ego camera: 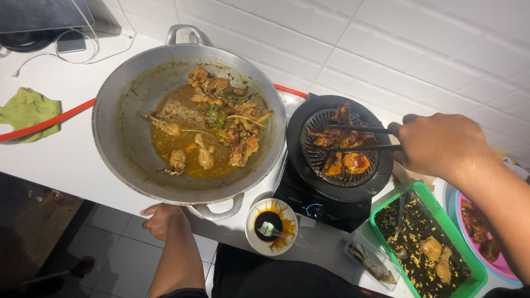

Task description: Transferring chicken pieces from a wok to a grill, flipping them, applying sauce, and moving them to a tray.

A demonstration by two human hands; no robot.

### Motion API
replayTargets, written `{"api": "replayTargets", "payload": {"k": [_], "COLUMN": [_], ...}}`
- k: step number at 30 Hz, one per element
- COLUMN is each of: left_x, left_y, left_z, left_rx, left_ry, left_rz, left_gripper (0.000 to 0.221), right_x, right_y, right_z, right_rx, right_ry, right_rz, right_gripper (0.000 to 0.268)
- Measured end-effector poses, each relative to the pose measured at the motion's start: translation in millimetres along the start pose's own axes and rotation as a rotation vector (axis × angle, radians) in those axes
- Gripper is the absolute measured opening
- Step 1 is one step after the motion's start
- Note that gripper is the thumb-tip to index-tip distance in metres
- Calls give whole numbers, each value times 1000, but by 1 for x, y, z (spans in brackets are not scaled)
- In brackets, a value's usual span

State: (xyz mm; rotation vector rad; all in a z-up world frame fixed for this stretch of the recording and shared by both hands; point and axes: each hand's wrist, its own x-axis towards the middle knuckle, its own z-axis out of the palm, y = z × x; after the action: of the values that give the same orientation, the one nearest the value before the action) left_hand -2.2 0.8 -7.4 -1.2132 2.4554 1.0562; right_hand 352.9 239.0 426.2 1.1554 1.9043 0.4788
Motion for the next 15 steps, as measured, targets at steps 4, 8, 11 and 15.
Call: {"api": "replayTargets", "payload": {"k": [4,8,11,15], "left_x": [-7,2,11,9], "left_y": [3,0,-4,-3], "left_z": [-9,4,13,12], "left_rx": [-1,-5,3,13], "left_ry": [-11,8,52,55], "left_rz": [-2,-14,-7,-3], "left_gripper": [70,71,69,69], "right_x": [-17,22,46,45], "right_y": [28,84,103,99], "right_z": [-8,57,86,77], "right_rx": [163,183,210,380], "right_ry": [-16,166,171,3], "right_rz": [38,101,158,98], "right_gripper": [48,46,65,49]}}
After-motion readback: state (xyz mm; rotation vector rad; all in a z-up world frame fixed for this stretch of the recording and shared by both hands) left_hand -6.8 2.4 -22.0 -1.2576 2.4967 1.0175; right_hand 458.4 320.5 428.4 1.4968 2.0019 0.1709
